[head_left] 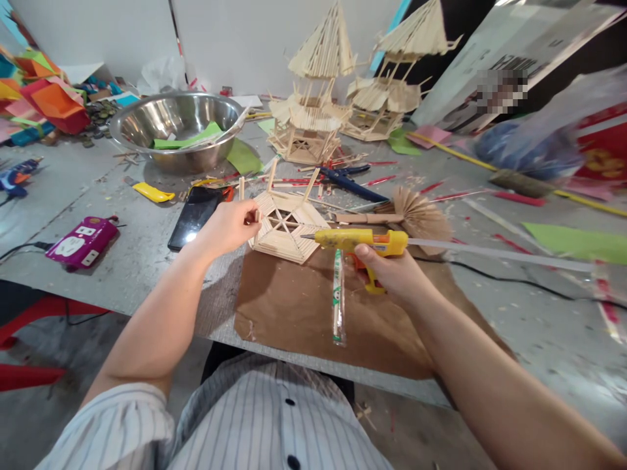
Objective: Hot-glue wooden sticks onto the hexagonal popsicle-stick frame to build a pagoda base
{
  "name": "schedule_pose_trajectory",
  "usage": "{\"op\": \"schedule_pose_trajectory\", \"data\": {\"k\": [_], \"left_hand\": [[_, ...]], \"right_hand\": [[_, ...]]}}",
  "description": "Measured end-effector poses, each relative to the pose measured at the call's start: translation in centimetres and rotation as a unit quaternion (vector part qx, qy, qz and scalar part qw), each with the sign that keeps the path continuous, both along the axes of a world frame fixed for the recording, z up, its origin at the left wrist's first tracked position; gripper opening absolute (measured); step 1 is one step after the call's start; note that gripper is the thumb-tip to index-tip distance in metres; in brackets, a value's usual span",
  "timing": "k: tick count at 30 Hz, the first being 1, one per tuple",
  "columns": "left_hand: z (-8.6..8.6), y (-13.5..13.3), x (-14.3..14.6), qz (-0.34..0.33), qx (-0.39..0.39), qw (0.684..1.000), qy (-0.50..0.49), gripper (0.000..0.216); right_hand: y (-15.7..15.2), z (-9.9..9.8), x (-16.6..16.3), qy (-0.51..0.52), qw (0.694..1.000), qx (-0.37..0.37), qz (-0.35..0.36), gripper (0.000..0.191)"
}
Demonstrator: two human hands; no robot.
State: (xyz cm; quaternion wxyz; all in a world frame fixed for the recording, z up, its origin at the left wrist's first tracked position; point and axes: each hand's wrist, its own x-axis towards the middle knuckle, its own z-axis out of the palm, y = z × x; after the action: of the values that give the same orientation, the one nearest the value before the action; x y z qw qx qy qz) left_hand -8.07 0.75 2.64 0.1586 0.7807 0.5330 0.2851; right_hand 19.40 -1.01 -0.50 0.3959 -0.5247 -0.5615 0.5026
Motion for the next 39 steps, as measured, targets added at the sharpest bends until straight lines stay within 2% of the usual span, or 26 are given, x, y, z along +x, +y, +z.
{"op": "schedule_pose_trajectory", "data": {"k": [10,26,39], "left_hand": [[0.0,-0.1,0.1,-0.014,-0.023,1.0,-0.016,0.01],[0.0,0.0,0.2,-0.019,-0.049,0.999,-0.011,0.013],[0.1,-0.1,0.2,-0.027,-0.053,0.998,-0.004,0.013]], "right_hand": [[0.1,-0.7,0.8,0.028,0.999,-0.029,-0.033,0.051],[0.3,-1.1,1.2,0.035,0.999,-0.021,-0.019,0.045],[0.3,-1.0,1.3,0.035,0.999,-0.023,-0.018,0.049]]}}
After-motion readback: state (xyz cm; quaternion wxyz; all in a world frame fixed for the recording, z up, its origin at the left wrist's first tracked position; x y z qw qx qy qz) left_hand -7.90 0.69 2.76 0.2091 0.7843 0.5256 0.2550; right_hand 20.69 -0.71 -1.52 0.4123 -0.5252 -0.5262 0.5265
